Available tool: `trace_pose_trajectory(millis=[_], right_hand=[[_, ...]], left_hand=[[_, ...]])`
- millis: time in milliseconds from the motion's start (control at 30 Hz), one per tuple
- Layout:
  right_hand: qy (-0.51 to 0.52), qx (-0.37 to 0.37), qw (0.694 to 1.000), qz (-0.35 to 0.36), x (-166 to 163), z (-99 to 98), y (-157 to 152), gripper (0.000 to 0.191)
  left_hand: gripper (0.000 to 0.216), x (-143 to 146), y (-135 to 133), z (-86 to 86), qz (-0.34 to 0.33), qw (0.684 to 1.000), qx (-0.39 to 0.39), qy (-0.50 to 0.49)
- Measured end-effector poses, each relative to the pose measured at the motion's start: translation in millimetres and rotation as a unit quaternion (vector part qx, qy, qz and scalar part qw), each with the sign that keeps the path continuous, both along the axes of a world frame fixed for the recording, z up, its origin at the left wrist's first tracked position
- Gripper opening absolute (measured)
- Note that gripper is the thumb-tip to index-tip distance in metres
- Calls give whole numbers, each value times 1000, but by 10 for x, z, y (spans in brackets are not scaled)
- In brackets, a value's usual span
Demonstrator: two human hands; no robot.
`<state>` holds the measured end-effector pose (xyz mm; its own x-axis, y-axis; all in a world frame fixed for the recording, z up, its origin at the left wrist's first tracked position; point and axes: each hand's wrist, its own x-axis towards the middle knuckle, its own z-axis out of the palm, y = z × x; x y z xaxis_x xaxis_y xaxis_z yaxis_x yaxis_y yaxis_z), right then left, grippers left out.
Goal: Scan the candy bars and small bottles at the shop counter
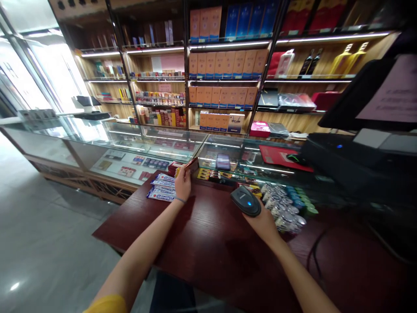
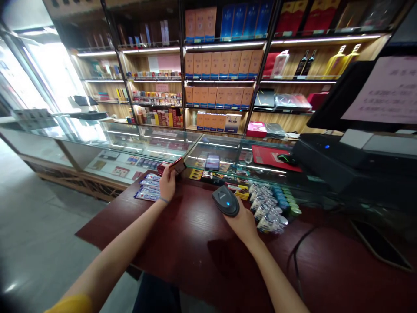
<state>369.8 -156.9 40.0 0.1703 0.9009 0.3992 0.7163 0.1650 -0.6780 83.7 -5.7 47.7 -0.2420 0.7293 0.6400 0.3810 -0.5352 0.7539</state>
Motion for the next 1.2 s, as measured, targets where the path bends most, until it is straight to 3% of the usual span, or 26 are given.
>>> trace_pose_trajectory(millis=[100,200,300,400,533,667,867,1067,1200], right_hand=[[-17,20,1000,-10,52,59,3,50],[-40,34,998,-21,106,119,-4,52],[-59,34,997,-26,157,146,-33,50],[-45,17,999,-22,164,133,-92,44],[-2,-11,1000,-22,88,78,-175,33],[-21,-44,999,-25,20,13,-193,37],[-78,-58,995,-4,37,-62,-155,33],[-33,-71,997,-12,39,-4,-168,33],[6,-71,997,-8,46,50,-177,31]], left_hand=[[22,406,-121,-47,-83,972,-45,-217],[25,736,-250,-178,-199,883,-140,-402],[27,929,-363,-352,-272,787,-213,-511],[26,985,-416,-489,-276,741,-243,-562],[22,950,-406,-572,-260,722,-259,-587],[18,928,-386,-602,-258,716,-262,-593],[18,960,-386,-624,-275,718,-255,-586],[22,948,-376,-635,-275,720,-259,-582],[30,938,-383,-626,-289,739,-250,-555]])
